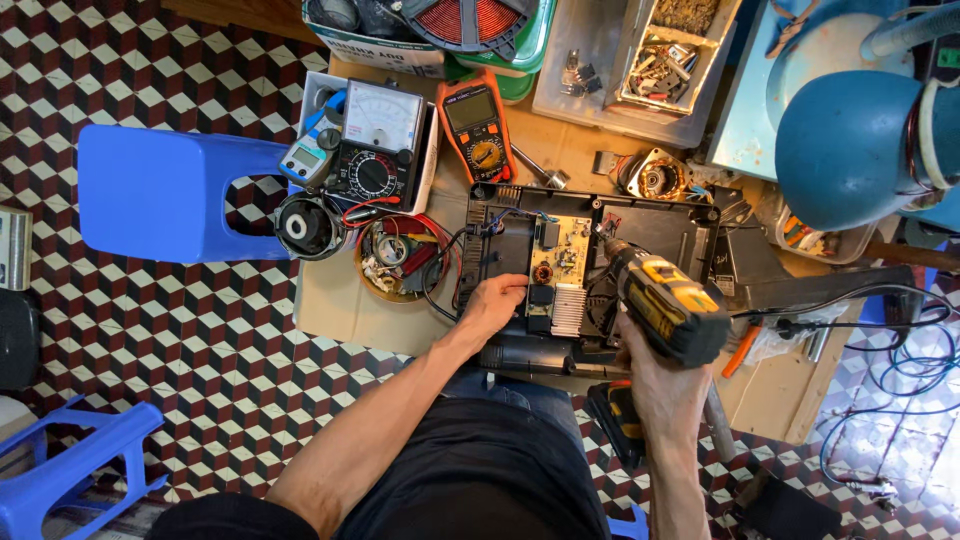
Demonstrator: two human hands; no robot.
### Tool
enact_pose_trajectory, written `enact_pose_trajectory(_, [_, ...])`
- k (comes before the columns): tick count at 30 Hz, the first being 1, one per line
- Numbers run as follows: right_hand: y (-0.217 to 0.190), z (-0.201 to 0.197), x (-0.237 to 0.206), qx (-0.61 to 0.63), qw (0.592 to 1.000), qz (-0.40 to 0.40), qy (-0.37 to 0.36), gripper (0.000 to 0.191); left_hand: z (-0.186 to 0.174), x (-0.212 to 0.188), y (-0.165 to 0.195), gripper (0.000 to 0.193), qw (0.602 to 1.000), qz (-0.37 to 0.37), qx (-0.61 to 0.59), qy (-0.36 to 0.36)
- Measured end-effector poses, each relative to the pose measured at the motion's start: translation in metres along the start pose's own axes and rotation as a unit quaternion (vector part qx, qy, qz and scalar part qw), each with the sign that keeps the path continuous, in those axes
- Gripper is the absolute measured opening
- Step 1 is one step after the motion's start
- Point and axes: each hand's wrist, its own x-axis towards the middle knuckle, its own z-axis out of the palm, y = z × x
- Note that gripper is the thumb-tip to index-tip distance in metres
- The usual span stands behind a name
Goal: The person carries a black appliance base to a repair bench, then uses a cordless drill to unscrew and remove its heating element and fan assembly. They lift out a green circuit board, handle the internal components, and test the board with a multimeter.
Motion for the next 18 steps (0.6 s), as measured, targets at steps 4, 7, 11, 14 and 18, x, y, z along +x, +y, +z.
enact_pose_trajectory(4, [-0.006,0.002,0.021,-0.057,0.998,0.007,0.001,0.029,-0.002,-0.001,0.003,0.039,1.0,0.024,-0.016,-0.007])
enact_pose_trajectory(7, [-0.01,0.001,0.027,-0.04,0.999,0.007,0.005,0.03,-0.004,-0.002,0.004,0.038,0.998,0.039,-0.043,-0.016])
enact_pose_trajectory(11, [-0.012,0.003,0.032,-0.03,0.999,0.041,-0.007,0.028,-0.005,-0.001,0.003,0.038,1.0,0.026,-0.006,-0.004])
enact_pose_trajectory(14, [-0.013,0.006,0.035,-0.017,0.999,0.046,-0.014,0.03,-0.006,0.001,0.004,0.037,1.0,0.023,0.01,0.004])
enact_pose_trajectory(18, [-0.014,0.006,0.038,-0.058,0.996,0.062,-0.025,0.032,-0.008,-0.001,0.006,0.037,1.0,-0.011,0.018,-0.001])
